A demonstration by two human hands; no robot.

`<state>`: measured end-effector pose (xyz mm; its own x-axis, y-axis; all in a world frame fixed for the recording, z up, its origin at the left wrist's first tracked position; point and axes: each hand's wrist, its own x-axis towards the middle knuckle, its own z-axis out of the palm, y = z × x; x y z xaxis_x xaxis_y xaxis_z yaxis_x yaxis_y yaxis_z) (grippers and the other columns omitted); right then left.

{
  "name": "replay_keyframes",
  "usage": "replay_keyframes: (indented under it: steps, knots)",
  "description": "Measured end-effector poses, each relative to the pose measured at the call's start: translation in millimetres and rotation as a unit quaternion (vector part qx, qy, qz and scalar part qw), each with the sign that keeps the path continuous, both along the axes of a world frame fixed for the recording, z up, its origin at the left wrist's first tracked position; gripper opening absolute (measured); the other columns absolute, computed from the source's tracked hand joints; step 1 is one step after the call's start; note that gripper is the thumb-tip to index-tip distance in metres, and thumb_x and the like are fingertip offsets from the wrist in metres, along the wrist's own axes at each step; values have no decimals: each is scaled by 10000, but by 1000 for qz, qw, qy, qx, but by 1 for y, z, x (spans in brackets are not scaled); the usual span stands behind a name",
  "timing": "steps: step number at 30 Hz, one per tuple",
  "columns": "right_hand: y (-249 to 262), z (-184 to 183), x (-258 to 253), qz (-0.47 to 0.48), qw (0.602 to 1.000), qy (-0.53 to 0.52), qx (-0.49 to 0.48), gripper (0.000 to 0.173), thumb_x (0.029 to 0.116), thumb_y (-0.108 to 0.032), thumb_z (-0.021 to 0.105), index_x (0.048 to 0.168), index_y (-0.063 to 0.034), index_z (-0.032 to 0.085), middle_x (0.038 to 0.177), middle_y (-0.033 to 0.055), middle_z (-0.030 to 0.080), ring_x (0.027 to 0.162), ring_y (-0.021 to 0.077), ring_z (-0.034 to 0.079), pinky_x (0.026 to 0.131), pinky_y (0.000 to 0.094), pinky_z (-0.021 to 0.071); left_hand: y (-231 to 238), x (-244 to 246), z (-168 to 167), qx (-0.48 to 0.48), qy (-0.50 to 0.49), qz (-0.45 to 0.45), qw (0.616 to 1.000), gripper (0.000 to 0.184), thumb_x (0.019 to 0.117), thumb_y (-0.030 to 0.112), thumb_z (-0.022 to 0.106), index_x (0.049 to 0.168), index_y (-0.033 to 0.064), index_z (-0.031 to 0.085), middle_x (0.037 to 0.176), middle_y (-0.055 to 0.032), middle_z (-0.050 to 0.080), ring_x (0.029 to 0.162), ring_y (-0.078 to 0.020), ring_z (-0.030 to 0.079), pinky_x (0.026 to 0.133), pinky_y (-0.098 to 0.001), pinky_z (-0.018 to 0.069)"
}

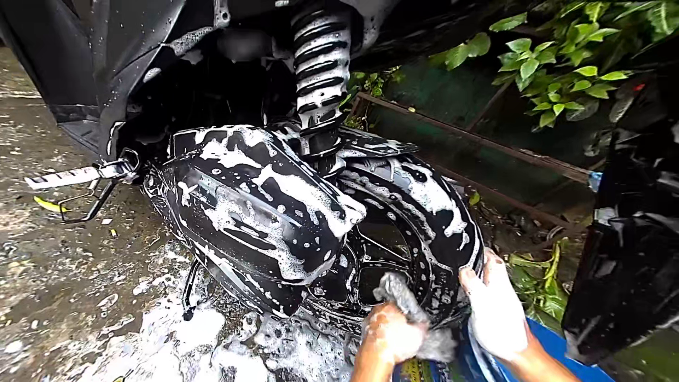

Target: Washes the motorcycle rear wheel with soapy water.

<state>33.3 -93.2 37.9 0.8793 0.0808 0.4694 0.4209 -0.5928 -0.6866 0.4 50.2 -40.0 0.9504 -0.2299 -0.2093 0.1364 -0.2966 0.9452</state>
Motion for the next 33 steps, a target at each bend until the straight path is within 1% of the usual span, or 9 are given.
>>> replay_keyframes:
  steps: [4,10,13,15,19,26,28,31,33]
  knots:
    - [-3,-18,0,-7,1000,-2,30,734,997,-401,440,1587,-15,238,1603,160,348,1462,107,366,1188,280,345,1,-16,-41,60,57,13,996,512,952,452,624,1284,65,670,1303,-173,666,1255,-312,617,1054,-560,488]
    - [-19,-50,-12,14,998,28,47,810,1009,-414,433,1579,66,116,1590,225,313,1458,82,353,1176,222,343,10,-13,-17,-6,79,0,997,553,937,403,662,1333,22,608,1310,-202,646,1252,-329,610,1062,-573,478]
    - [-34,-61,-24,23,992,121,24,804,1018,-399,417,1591,44,69,1586,222,312,1429,91,395,1138,243,396,7,19,-13,112,108,-31,987,515,937,385,657,1273,-5,642,1326,-211,637,1249,-351,611,1012,-607,492]
    - [-54,-67,-22,18,980,197,4,746,1025,-428,362,1592,10,152,1541,219,396,1307,157,551,984,325,548,6,35,-14,213,136,-43,967,512,914,395,662,1252,10,667,1356,-191,632,1265,-355,600,985,-630,488]
    - [-75,-41,-21,19,953,301,9,833,1008,-621,84,1548,-44,349,1502,191,499,1302,264,566,952,443,539,0,23,-29,284,141,0,948,513,941,361,634,1347,47,630,1410,-161,612,1280,-345,599,988,-593,507]
    - [-59,13,-1,11,983,182,19,776,1033,-611,38,1564,-177,401,1532,86,499,1285,239,594,936,477,559,11,-11,-69,-25,87,50,995,542,921,330,693,1347,9,597,1325,-223,630,1255,-343,601,1074,-561,470]
    - [-41,19,6,-13,990,139,13,726,1049,-575,74,1552,-178,416,1486,106,539,1245,232,617,926,472,557,4,-25,-61,-20,88,51,995,562,926,378,693,1346,15,608,1312,-223,646,1256,-348,610,1077,-564,474]
    - [-18,15,5,-32,995,46,-84,691,1054,-498,151,1585,-96,337,1568,168,421,1433,234,442,1164,468,397,-9,-27,-51,-74,91,107,987,598,928,459,695,1321,15,622,1264,-200,673,1219,-310,634,1069,-535,489]
    - [1,15,5,-48,995,25,-84,645,1077,-434,194,1585,-53,307,1571,201,407,1450,248,418,1194,483,343,-11,-6,-52,-140,61,235,960,630,924,576,679,1232,26,672,1124,-167,728,1094,-274,696,996,-530,546]
